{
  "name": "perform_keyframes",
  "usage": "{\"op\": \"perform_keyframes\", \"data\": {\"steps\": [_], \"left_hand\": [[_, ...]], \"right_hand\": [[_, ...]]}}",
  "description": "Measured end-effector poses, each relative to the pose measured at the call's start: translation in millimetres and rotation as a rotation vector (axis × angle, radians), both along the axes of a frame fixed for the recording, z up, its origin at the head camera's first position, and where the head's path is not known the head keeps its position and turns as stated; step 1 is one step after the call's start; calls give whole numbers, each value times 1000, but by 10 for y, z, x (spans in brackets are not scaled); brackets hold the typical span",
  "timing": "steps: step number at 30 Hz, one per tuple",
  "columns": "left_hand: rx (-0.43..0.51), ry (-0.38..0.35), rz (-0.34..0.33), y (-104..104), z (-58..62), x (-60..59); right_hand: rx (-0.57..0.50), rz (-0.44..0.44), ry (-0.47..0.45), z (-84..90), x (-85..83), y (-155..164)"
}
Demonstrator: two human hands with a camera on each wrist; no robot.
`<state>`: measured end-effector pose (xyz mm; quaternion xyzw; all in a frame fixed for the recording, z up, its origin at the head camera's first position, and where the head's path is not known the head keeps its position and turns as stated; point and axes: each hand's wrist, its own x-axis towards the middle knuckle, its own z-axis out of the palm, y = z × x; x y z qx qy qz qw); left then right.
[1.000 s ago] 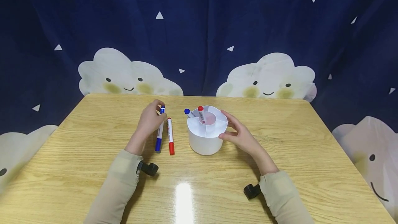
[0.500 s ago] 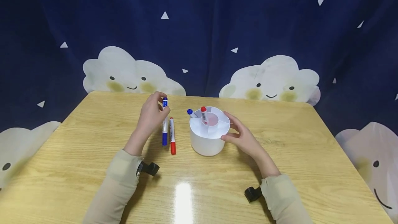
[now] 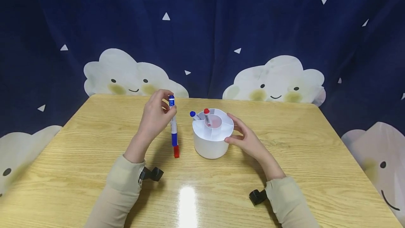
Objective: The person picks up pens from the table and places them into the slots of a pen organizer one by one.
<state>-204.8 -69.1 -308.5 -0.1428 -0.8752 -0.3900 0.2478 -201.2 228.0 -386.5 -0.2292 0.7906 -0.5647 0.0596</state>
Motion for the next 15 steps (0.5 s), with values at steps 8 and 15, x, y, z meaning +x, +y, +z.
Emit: {"op": "perform_keyframes", "data": {"steps": [8, 15], "left_hand": [[67, 27, -91, 104, 61, 64], [161, 88, -113, 160, 170, 75]], "right_hand": [[-8, 6, 12, -46, -9, 18], [-8, 2, 14, -35, -21, 17]]}}
